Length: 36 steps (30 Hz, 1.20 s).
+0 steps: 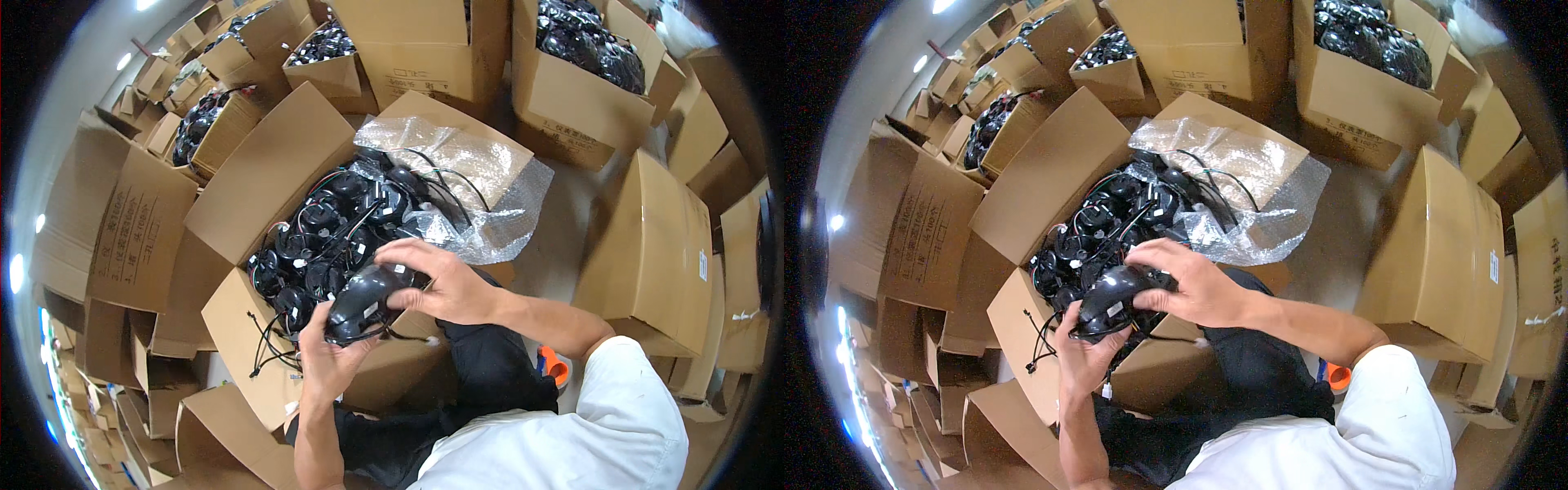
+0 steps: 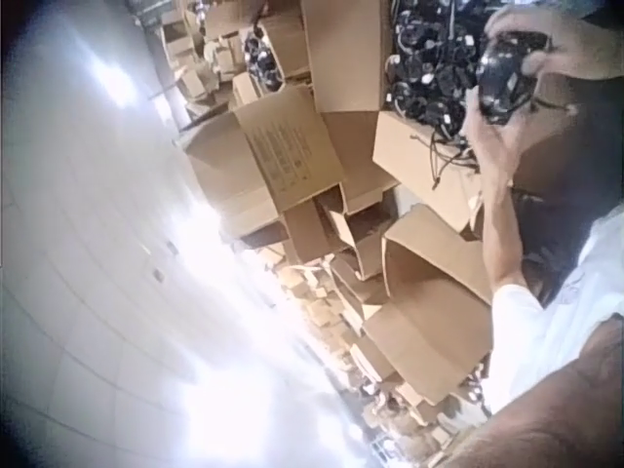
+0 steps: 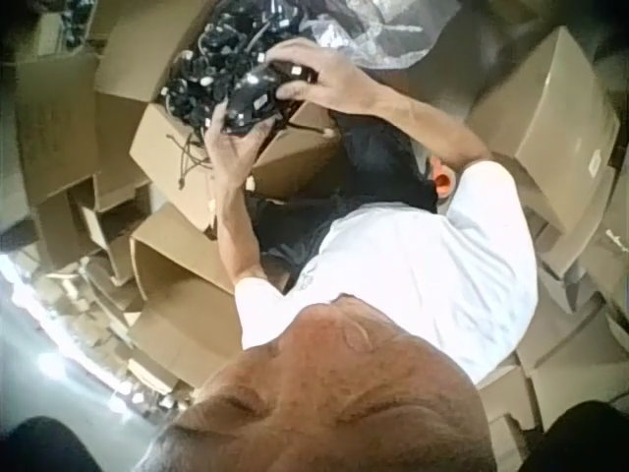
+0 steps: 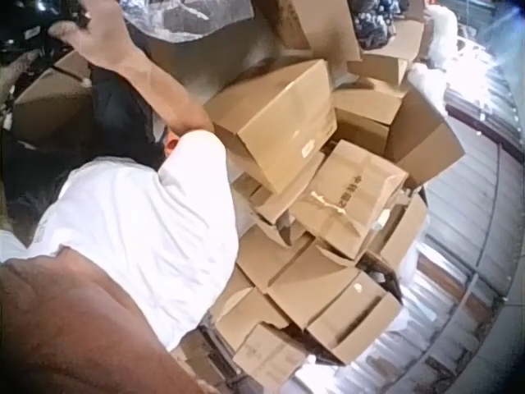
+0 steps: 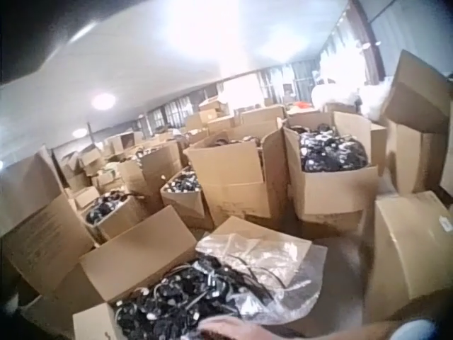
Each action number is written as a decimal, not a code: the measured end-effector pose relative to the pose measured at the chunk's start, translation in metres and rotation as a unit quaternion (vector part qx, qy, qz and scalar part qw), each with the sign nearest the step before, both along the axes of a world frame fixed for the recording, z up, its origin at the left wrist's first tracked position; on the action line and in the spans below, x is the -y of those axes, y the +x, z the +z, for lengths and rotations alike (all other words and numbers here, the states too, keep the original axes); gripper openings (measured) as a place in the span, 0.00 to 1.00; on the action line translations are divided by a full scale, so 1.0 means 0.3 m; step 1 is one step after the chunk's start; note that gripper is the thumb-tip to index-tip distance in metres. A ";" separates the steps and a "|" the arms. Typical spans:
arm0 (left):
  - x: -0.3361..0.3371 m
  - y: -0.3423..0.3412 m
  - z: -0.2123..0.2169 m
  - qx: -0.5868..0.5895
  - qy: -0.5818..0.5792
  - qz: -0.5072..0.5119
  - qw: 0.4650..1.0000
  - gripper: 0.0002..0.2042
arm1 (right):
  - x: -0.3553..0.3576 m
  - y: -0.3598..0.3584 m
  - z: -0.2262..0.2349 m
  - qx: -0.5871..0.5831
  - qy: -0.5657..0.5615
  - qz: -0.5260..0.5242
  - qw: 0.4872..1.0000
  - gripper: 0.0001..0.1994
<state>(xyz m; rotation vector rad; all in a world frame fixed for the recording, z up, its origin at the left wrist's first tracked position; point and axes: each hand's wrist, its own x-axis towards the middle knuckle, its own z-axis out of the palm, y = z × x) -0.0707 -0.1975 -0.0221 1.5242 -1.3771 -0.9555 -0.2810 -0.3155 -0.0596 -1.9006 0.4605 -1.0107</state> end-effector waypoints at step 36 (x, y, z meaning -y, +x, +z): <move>0.631 -0.294 -0.537 0.463 -0.197 -0.193 0.843 0.14 | 0.520 -0.095 -0.160 -0.464 -0.237 -0.203 0.829 0.23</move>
